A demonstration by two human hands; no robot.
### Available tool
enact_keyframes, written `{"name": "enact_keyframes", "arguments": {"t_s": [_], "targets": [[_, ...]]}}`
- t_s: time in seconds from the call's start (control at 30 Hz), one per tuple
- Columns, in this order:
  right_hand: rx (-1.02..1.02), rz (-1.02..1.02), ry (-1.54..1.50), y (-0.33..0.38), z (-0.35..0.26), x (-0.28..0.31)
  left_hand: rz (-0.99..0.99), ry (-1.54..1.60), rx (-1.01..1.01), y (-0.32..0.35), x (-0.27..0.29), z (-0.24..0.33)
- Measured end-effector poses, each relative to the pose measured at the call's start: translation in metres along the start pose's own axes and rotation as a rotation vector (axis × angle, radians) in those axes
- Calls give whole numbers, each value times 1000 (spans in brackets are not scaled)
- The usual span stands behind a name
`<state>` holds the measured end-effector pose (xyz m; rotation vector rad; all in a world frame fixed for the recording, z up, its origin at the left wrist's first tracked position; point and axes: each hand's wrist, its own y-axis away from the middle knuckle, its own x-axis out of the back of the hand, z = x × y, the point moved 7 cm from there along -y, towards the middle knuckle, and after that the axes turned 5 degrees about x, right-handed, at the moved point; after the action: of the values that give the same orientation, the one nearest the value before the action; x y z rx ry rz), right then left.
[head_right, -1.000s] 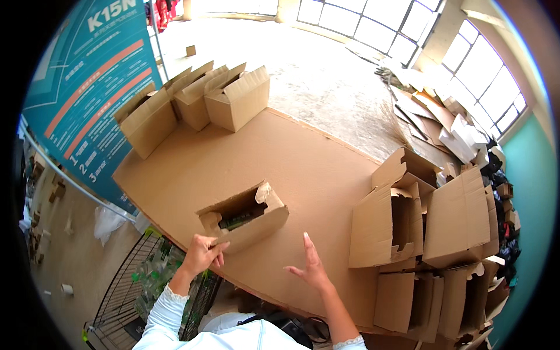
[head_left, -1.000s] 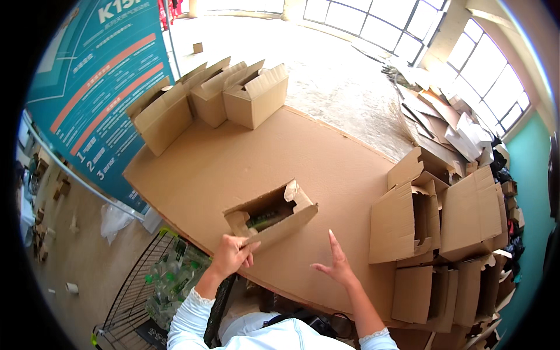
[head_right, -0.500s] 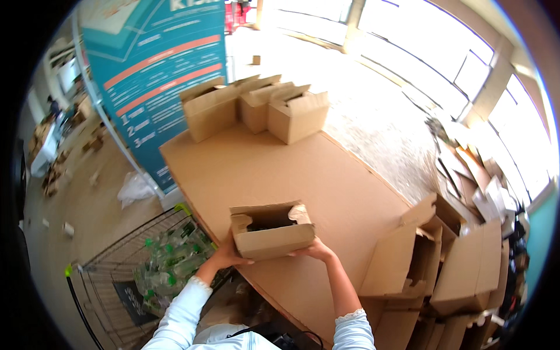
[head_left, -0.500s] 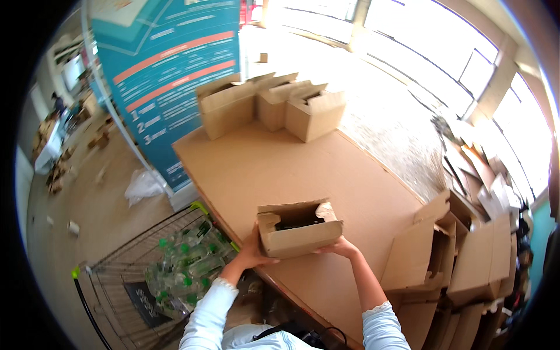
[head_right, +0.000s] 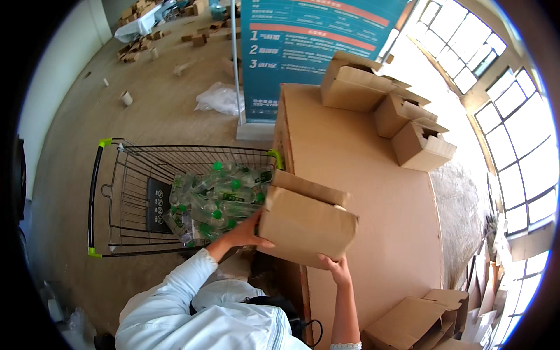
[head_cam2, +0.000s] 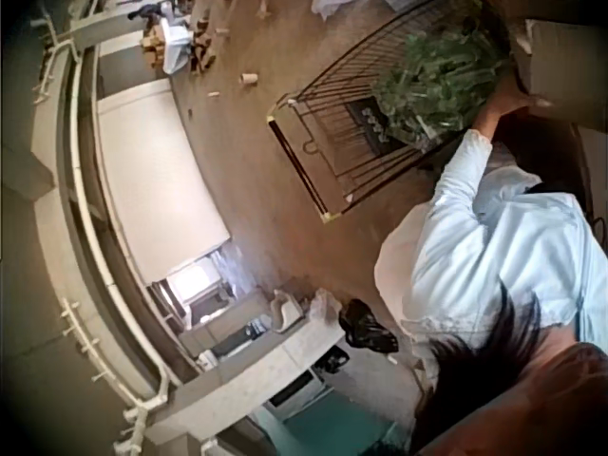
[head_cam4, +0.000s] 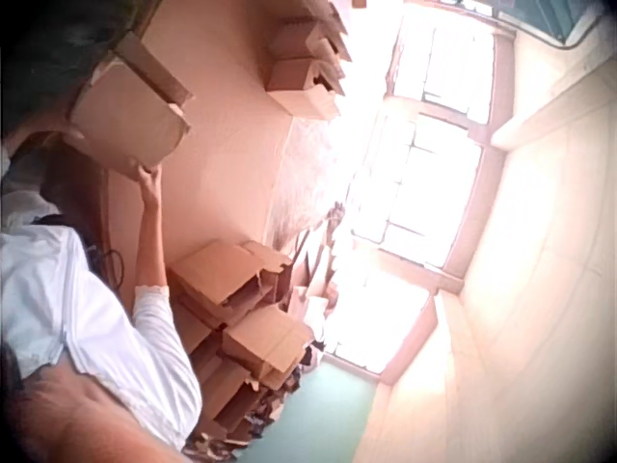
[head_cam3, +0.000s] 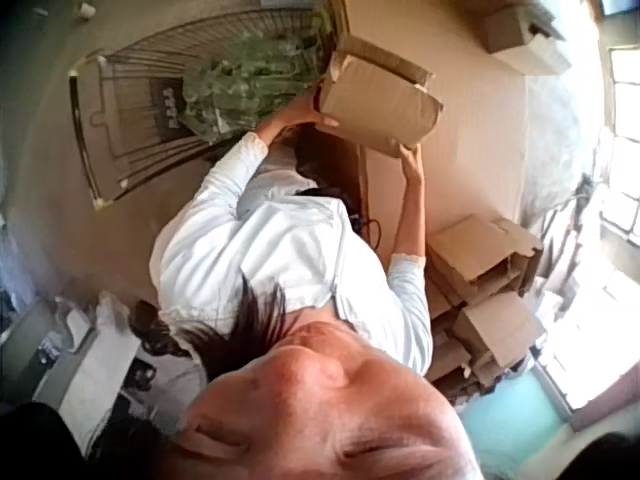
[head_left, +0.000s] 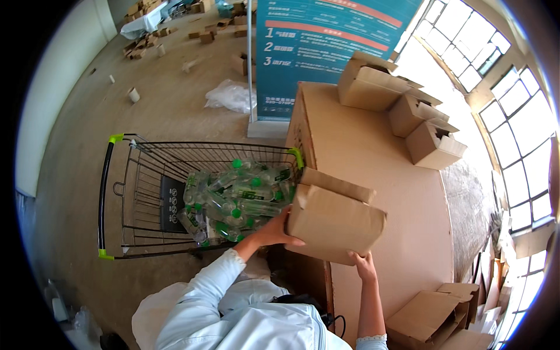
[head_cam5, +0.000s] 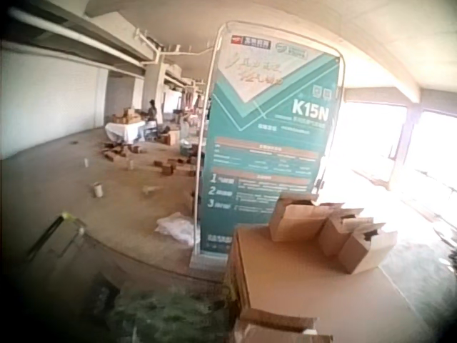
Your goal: The person picks up cardboard boxes from a stack on a table, unfolds them, and places them into a shopping cart containing plastic bottles, handling them one at a time.
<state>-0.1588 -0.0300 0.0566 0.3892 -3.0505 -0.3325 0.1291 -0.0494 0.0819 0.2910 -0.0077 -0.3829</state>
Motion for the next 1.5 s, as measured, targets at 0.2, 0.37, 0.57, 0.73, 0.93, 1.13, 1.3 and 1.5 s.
{"name": "enact_keyframes", "arguments": {"t_s": [0.2, 0.37, 0.57, 0.73, 0.93, 1.13, 1.3, 1.5], "targets": [[-126, -338, -11, -80, -27, -157, 380, 185, 105, 81, 122, -8], [-485, -591, 0, -107, -21, -269, 456, 384, 577, 159, 180, -56], [-856, -919, -89, -89, 5, -343, 388, 423, 915, 235, 214, -74], [-875, -999, -176, -78, 9, -375, 426, 332, 948, 259, 235, -50], [-721, -850, -192, -79, -31, -365, 514, 282, 882, 253, 252, -38], [-86, -556, -171, -100, -98, -277, 365, 171, 346, 165, 241, 1], [221, -276, 24, -47, -137, -150, -37, -41, 153, 62, 154, 51], [115, 201, 19, 109, -116, -39, -479, -136, 25, -12, -13, 75]]}}
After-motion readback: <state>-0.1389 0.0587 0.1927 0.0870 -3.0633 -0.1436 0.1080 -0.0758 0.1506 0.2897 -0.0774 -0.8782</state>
